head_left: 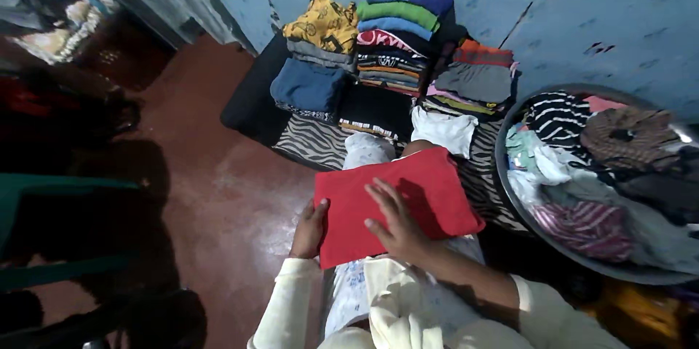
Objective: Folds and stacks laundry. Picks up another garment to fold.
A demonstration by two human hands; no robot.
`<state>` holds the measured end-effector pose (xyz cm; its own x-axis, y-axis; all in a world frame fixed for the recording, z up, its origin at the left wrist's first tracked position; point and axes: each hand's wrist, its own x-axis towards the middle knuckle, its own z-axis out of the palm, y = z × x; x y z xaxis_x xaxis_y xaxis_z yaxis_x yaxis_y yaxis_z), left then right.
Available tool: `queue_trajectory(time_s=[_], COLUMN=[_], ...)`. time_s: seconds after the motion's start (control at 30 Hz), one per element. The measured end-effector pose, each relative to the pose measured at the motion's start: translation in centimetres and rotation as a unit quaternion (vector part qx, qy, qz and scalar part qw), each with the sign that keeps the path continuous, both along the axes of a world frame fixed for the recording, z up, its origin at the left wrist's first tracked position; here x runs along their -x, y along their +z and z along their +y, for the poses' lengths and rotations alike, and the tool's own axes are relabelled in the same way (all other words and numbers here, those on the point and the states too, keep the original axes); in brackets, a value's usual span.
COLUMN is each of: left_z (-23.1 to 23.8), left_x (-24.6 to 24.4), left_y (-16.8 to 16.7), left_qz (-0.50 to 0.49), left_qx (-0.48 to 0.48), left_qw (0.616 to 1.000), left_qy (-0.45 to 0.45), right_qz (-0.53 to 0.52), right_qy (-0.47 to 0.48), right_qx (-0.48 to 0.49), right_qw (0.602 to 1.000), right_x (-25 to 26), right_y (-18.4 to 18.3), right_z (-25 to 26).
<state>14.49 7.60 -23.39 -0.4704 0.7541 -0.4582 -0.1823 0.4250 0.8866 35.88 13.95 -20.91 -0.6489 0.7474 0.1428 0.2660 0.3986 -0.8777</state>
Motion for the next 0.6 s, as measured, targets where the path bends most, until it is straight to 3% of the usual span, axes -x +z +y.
queue_trajectory(time_s=[0.13, 0.23, 0.3, 0.37, 0.47, 0.53, 0.6], left_z=[1.0, 3.4, 5.6, 8.0, 10.5, 10.9, 10.6], left_x=[-2.3, -6.1, -9.3, -12.9, -17.4, -18.6, -17.9], left_y=[5.8, 8.9, 9.4, 8.2, 3.3, 1.4, 2.2], left_qz=[0.042, 0.016, -0.021, -0.076, -0.118, -0.126, -0.146], left_qx=[-0.081, -0.106, -0.099, -0.079, -0.043, -0.042, -0.059], left_qw=[0.995, 0.989, 0.981, 0.969, 0.945, 0.940, 0.936], left_qy=[-0.041, -0.101, -0.163, -0.220, -0.302, -0.315, -0.316], right_qz=[0.042, 0.115, 0.155, 0.139, 0.086, 0.044, 0.007], right_qy=[0.033, 0.000, -0.057, -0.128, -0.223, -0.241, -0.231], right_qx=[0.180, 0.348, 0.419, 0.436, 0.432, 0.384, 0.346], right_qw=[0.982, 0.931, 0.893, 0.880, 0.870, 0.890, 0.909], right_x=[0.2, -3.2, -6.4, -9.7, -12.6, -13.0, -12.7], right_y=[0.8, 2.0, 2.5, 2.1, -0.1, -1.2, -1.3], right_z=[0.9, 2.8, 4.1, 5.5, 6.9, 7.2, 7.5])
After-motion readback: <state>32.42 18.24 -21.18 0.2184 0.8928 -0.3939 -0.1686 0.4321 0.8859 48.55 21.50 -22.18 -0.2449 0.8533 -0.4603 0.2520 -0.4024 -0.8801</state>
